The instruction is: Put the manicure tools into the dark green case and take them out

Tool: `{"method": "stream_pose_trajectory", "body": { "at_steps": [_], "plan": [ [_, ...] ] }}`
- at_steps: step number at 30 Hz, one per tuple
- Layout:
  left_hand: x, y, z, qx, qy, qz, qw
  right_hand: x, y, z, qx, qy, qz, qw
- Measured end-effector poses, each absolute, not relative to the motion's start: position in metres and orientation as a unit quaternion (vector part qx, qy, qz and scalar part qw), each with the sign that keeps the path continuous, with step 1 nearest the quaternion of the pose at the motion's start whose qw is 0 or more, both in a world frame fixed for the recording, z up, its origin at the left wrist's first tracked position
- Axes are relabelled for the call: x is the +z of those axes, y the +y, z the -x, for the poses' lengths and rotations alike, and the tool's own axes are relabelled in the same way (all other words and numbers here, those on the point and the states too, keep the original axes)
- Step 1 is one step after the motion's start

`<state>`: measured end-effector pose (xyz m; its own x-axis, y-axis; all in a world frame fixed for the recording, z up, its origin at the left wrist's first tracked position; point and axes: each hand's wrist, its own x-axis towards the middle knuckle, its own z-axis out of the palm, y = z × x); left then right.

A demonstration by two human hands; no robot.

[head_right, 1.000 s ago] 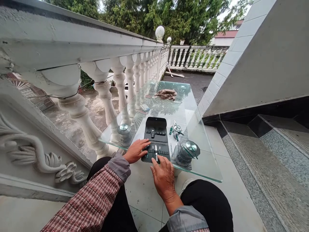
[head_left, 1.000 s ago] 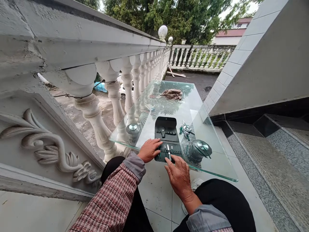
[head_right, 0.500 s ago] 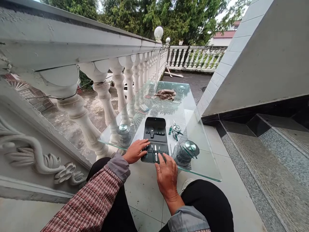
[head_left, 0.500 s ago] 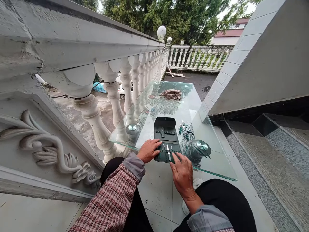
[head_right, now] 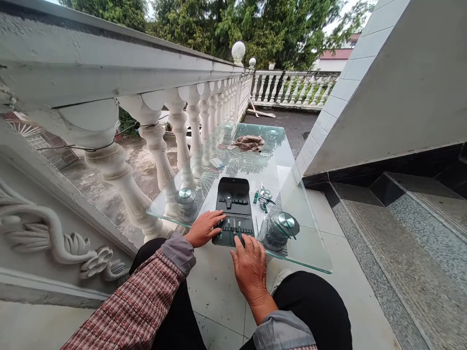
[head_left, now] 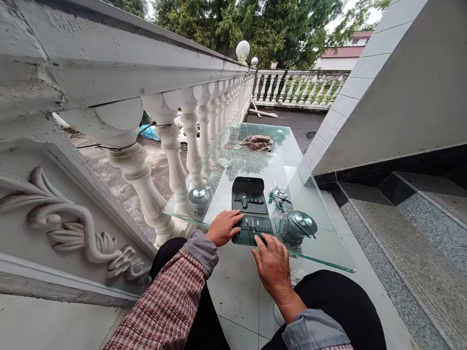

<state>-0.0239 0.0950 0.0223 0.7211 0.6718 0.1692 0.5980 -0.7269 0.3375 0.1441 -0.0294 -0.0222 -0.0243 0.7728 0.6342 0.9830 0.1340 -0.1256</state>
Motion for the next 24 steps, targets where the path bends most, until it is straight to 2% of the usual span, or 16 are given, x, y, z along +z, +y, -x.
{"method": "stream_pose_trajectory", "body": {
  "at_steps": [6, 12, 24],
  "plan": [
    [0.024, 0.094, 0.024, 0.138, 0.349, -0.918, 0.131, -0.023, -0.028, -0.149, -0.152, -0.634, 0.651, 0.389],
    [0.024, 0.096, 0.023, 0.142, 0.350, -0.917, 0.130, -0.026, -0.030, -0.149, -0.160, -0.660, 0.657, 0.329],
    [0.024, 0.097, 0.023, 0.149, 0.351, -0.916, 0.127, -0.017, -0.028, -0.161, -0.159, -0.649, 0.653, 0.357]
  ]
}}
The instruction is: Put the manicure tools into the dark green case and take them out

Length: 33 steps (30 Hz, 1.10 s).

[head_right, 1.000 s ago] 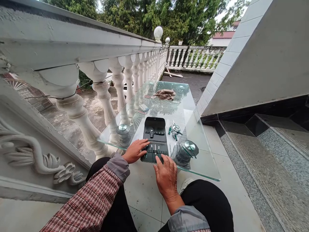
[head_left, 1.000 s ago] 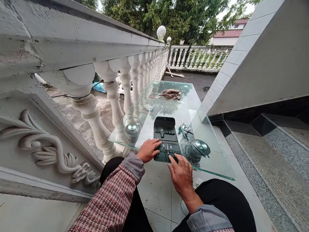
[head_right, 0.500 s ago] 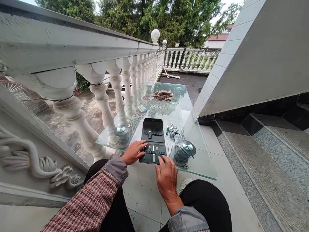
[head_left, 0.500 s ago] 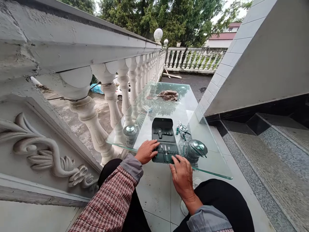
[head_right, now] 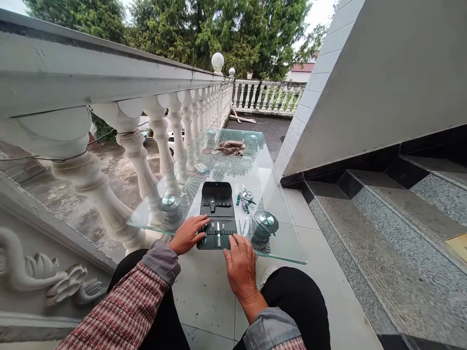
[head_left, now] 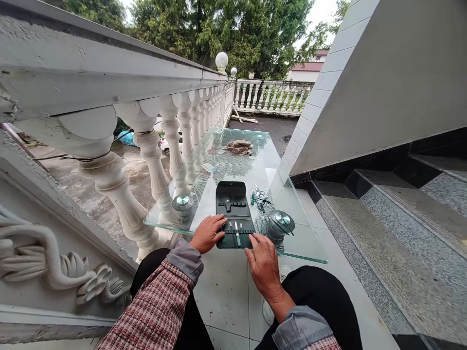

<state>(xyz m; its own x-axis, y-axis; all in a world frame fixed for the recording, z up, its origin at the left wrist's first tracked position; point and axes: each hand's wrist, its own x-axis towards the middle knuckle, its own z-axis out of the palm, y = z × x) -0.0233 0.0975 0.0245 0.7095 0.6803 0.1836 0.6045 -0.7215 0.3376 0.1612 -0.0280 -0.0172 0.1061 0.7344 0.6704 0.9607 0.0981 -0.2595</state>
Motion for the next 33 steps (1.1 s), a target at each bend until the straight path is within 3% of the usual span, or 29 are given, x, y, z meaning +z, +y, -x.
{"method": "stream_pose_trajectory", "body": {
  "at_steps": [9, 20, 33],
  "plan": [
    [0.024, 0.098, 0.024, 0.148, 0.346, -0.918, 0.122, -0.021, -0.012, -0.187, -0.197, -0.601, 0.722, 0.281],
    [0.024, 0.097, 0.023, 0.146, 0.350, -0.917, 0.125, -0.024, -0.025, -0.196, -0.208, -0.592, 0.715, 0.308],
    [0.025, 0.097, 0.022, 0.139, 0.353, -0.917, 0.121, -0.017, -0.032, -0.201, -0.255, -0.594, 0.716, 0.264]
  ]
}}
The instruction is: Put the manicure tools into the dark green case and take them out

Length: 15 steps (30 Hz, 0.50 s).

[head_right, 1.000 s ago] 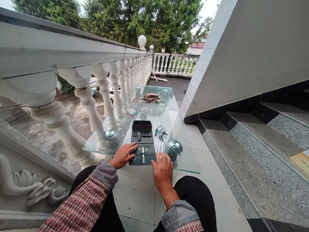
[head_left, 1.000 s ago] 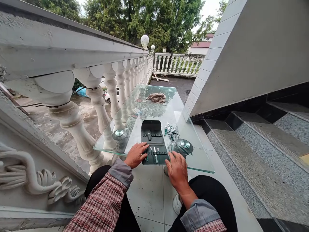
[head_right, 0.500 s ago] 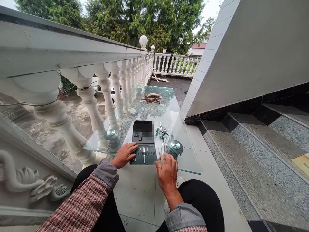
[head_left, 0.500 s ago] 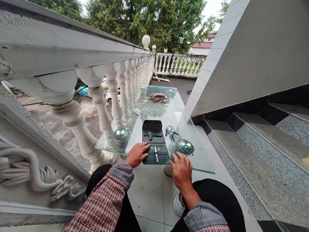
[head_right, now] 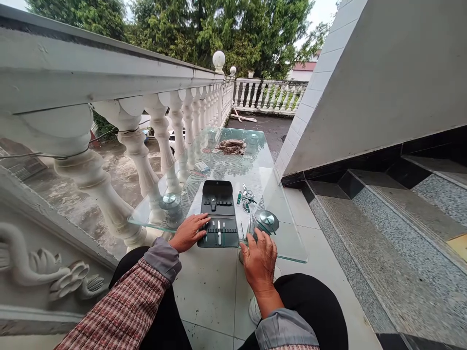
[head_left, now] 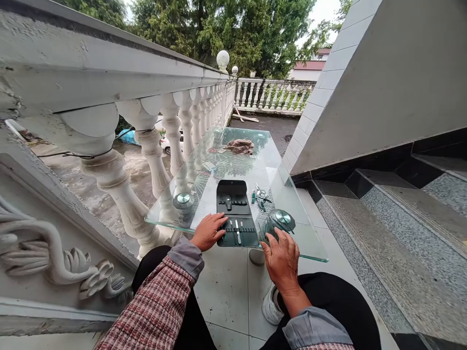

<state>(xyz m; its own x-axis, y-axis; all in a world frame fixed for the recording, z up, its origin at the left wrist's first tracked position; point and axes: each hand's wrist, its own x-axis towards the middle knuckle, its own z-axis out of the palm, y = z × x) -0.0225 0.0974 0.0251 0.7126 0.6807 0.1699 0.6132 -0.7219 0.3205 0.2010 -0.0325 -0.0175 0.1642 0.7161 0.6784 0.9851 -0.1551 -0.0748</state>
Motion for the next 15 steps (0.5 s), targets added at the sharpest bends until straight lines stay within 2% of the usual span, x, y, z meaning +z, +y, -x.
{"method": "stream_pose_trajectory", "body": {
  "at_steps": [6, 15],
  "plan": [
    [0.024, 0.097, 0.023, 0.139, 0.352, -0.918, 0.117, -0.021, -0.039, -0.204, -0.267, -0.618, 0.703, 0.231],
    [0.021, 0.098, 0.022, 0.138, 0.350, -0.919, 0.118, -0.020, -0.058, -0.212, -0.299, -0.639, 0.648, 0.287]
  ]
}}
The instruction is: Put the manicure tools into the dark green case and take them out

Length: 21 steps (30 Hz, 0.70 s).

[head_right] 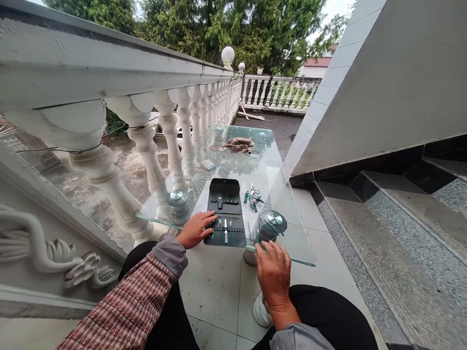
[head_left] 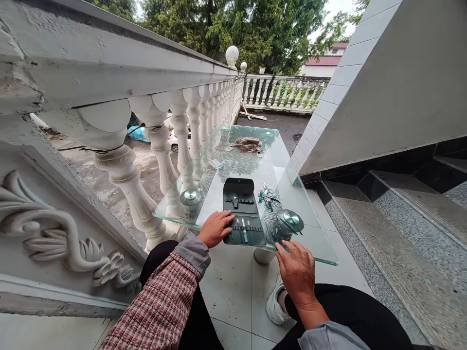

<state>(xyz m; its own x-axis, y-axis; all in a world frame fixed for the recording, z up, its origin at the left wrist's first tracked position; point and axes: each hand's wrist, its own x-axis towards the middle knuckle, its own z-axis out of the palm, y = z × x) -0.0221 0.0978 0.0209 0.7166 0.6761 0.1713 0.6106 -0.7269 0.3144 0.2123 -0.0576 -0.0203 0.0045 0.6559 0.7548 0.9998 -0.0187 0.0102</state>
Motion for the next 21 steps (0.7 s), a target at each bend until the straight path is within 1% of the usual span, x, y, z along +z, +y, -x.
{"method": "stream_pose_trajectory", "body": {
  "at_steps": [7, 15, 21],
  "plan": [
    [0.022, 0.097, 0.022, 0.137, 0.348, -0.920, 0.116, -0.019, -0.063, -0.215, -0.314, -0.660, 0.607, 0.312],
    [0.021, 0.096, 0.023, 0.142, 0.344, -0.921, 0.114, -0.003, -0.068, -0.212, -0.319, -0.656, 0.544, 0.415],
    [0.020, 0.096, 0.023, 0.142, 0.347, -0.920, 0.112, 0.005, -0.061, -0.180, -0.263, -0.698, 0.477, 0.465]
  ]
}}
